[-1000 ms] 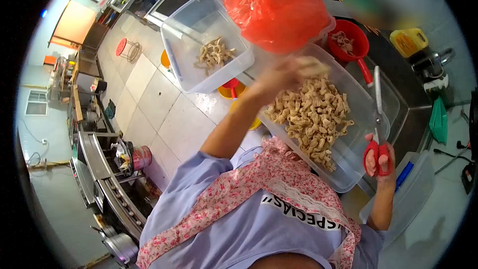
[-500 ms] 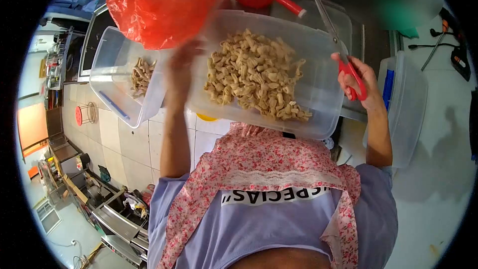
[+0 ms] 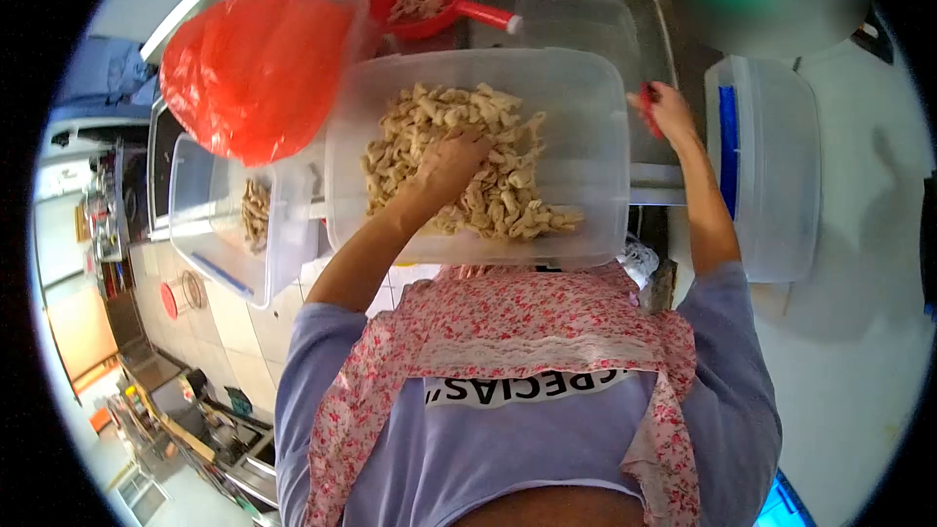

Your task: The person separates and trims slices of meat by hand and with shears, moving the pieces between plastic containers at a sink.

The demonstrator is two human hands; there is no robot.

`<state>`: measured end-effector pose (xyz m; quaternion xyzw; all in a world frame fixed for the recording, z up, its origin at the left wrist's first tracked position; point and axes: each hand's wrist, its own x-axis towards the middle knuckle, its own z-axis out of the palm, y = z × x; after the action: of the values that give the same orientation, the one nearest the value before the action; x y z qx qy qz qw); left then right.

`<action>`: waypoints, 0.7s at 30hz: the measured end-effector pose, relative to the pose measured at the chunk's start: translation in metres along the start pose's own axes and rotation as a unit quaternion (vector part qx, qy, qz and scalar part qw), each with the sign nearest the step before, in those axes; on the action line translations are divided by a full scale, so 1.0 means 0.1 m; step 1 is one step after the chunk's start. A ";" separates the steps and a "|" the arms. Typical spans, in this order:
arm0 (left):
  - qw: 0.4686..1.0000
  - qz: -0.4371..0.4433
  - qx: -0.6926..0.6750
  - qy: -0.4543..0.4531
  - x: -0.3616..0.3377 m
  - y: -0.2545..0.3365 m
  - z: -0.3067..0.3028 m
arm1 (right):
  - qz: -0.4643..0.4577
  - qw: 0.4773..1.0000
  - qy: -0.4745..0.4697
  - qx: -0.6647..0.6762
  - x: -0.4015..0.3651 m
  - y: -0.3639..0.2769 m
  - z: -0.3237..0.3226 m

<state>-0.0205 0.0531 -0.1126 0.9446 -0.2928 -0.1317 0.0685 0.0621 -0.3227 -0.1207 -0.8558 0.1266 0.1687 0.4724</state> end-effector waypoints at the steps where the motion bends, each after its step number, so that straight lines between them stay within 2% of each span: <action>1: 0.999 0.019 0.006 0.033 -0.05 0.00 -0.02 | 0.028 1.000 -0.007 0.009 0.18 0.20 0.08; 3: 0.996 -0.051 -0.069 0.026 -0.07 0.15 -0.30 | 0.037 0.999 -0.032 0.011 0.44 0.42 0.17; 4: 0.990 -0.088 -0.106 0.023 -0.09 0.19 -0.40 | 0.049 0.998 -0.024 -0.042 0.52 0.48 0.23; 5: 0.968 -0.111 -0.219 0.058 -0.11 0.19 -0.43 | 0.060 0.994 -0.019 -0.094 0.61 0.53 0.29; 7: 0.878 -0.157 -0.435 0.124 -0.16 0.12 -0.49 | 0.061 0.980 0.005 -0.187 0.82 0.68 0.43; 8: 0.815 -0.145 -0.540 0.151 -0.18 0.02 -0.42 | 0.050 0.972 0.024 -0.227 0.93 0.75 0.51; 9: 0.707 -0.167 -0.668 0.160 -0.20 -0.03 -0.37 | 0.017 0.971 0.033 -0.236 1.30 1.22 0.72; 10: 0.578 -0.185 -0.777 0.167 -0.23 -0.06 -0.31 | -0.017 0.969 0.043 -0.245 1.65 1.68 0.92; 11: 0.429 -0.199 -0.864 0.174 -0.29 -0.08 -0.29 | -0.001 0.964 0.022 -0.263 1.60 1.65 1.00; 12: 0.310 -0.190 -0.915 0.175 -0.31 -0.01 -0.34 | 0.005 0.961 0.004 -0.278 1.51 1.57 1.06; 15: 0.268 -0.182 -0.928 0.183 -0.36 0.14 -0.38 | 0.030 0.951 -0.037 -0.305 1.28 1.43 1.21; 18: 0.290 -0.135 -0.929 0.189 -0.39 0.19 -0.34 | 0.043 0.946 -0.051 -0.318 1.17 1.35 1.28; 21: 0.347 -0.119 -0.914 0.172 -0.41 0.18 -0.32 | 0.050 0.950 -0.049 -0.305 1.07 1.30 1.22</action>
<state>-0.0536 0.0631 -0.0696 0.3224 0.1434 -0.1588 0.9221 0.0899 -0.2934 -0.3246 -0.9424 0.0878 0.2644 0.1850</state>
